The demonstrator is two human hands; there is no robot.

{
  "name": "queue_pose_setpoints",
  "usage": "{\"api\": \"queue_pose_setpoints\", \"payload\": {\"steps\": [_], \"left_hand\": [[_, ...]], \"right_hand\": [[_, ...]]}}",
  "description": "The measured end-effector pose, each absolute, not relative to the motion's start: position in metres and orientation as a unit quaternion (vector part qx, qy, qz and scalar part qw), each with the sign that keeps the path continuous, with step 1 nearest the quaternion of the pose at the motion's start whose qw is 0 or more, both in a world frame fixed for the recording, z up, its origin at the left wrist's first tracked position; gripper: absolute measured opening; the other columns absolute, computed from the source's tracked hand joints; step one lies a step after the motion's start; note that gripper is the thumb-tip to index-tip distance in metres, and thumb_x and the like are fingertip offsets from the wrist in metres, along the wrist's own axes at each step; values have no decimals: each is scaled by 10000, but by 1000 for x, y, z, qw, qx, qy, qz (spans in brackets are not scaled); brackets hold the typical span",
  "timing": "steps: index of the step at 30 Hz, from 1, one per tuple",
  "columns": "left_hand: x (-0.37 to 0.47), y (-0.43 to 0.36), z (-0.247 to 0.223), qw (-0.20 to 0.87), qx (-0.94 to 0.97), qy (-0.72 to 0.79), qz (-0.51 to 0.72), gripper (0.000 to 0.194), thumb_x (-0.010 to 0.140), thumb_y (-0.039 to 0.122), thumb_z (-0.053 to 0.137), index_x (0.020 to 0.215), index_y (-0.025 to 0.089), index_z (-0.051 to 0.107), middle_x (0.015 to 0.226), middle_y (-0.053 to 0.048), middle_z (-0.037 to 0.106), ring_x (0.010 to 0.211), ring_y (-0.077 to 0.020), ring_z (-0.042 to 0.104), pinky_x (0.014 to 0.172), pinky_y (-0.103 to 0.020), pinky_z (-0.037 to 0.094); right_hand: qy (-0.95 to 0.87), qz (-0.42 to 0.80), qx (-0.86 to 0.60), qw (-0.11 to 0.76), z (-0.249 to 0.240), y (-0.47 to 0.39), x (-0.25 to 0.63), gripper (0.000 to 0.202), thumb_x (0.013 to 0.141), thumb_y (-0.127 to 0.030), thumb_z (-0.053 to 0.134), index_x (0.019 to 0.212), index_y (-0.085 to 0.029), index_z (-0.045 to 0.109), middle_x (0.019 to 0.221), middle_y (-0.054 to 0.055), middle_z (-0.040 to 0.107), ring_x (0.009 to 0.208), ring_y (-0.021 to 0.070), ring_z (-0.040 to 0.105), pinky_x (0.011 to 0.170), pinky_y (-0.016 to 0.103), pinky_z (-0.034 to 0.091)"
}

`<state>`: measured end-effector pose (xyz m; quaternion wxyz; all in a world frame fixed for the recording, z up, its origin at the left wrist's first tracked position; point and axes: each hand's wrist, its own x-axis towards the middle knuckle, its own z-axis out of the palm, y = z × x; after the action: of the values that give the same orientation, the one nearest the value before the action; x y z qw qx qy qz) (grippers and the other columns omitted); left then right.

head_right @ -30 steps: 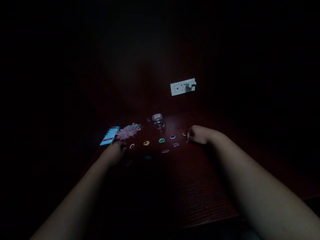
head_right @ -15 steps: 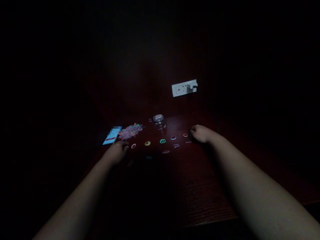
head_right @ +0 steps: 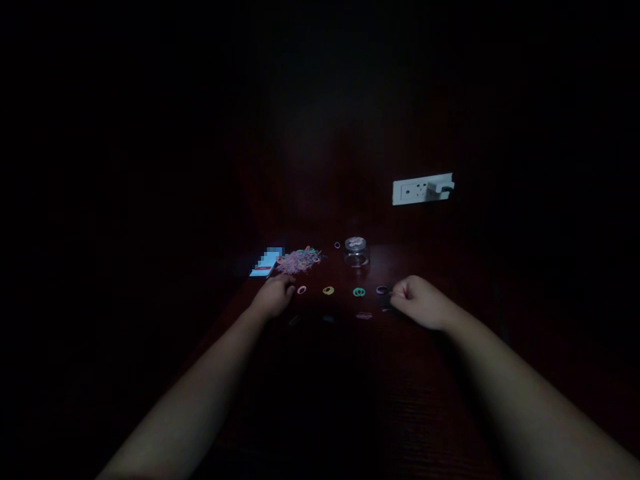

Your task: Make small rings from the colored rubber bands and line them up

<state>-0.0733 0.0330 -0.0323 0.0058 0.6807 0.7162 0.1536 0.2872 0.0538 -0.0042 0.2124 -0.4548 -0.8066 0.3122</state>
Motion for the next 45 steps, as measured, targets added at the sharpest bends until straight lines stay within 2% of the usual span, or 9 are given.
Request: {"api": "queue_pose_setpoints", "payload": {"steps": [5, 12, 20, 26, 33, 39, 45], "left_hand": [[-71, 37, -34, 9, 697, 696, 173, 327, 937, 304, 478, 1188, 194, 657, 1272, -83, 639, 1192, -228, 555, 1074, -349, 411], [-75, 43, -38, 16, 696, 693, 188, 366, 917, 184, 430, 1207, 195, 653, 1295, -64, 630, 1212, -221, 543, 1077, -350, 418], [-78, 47, -40, 14, 688, 700, 188, 383, 923, 215, 439, 1244, 160, 640, 1392, -91, 567, 1263, -256, 505, 1108, -373, 385], [-79, 48, -39, 16, 685, 705, 184, 373, 918, 212, 444, 1233, 180, 642, 1300, -83, 635, 1229, -250, 531, 1079, -370, 411], [-78, 51, -38, 2, 684, 701, 202, 376, 904, 215, 460, 1222, 145, 647, 1294, -114, 626, 1204, -278, 546, 1084, -403, 408], [-73, 64, -41, -14, 707, 666, 239, 365, 922, 189, 422, 1198, 181, 661, 1284, -62, 640, 1228, -219, 535, 1107, -340, 387], [-67, 85, -40, -22, 693, 674, 255, 378, 899, 171, 439, 1211, 185, 652, 1250, -88, 654, 1204, -247, 543, 1095, -404, 381]], "right_hand": [[-820, 315, -428, 212, -1, 47, 279, 311, 670, -416, 510, 483, -229, 346, 469, -46, 354, 471, 103, 317, 474, 263, 272], [-832, 291, -430, 195, -5, 45, 276, 301, 695, -404, 499, 500, -225, 357, 493, -35, 378, 490, 114, 344, 495, 271, 288], [-834, 296, -429, 180, -7, 46, 275, 312, 708, -417, 492, 517, -228, 333, 504, -37, 354, 493, 110, 321, 488, 269, 277], [-840, 294, -420, 177, -8, 46, 275, 317, 716, -425, 493, 524, -229, 334, 513, -38, 354, 497, 106, 317, 487, 265, 276], [-842, 299, -411, 178, -10, 46, 275, 332, 744, -406, 504, 536, -222, 323, 516, -44, 343, 502, 100, 311, 483, 252, 273], [-843, 303, -402, 187, -12, 45, 273, 324, 755, -392, 504, 549, -226, 319, 528, -49, 329, 508, 102, 304, 485, 253, 274], [-845, 299, -406, 181, -8, 41, 271, 337, 764, -405, 506, 548, -228, 318, 530, -46, 333, 511, 105, 304, 485, 258, 274]]}}
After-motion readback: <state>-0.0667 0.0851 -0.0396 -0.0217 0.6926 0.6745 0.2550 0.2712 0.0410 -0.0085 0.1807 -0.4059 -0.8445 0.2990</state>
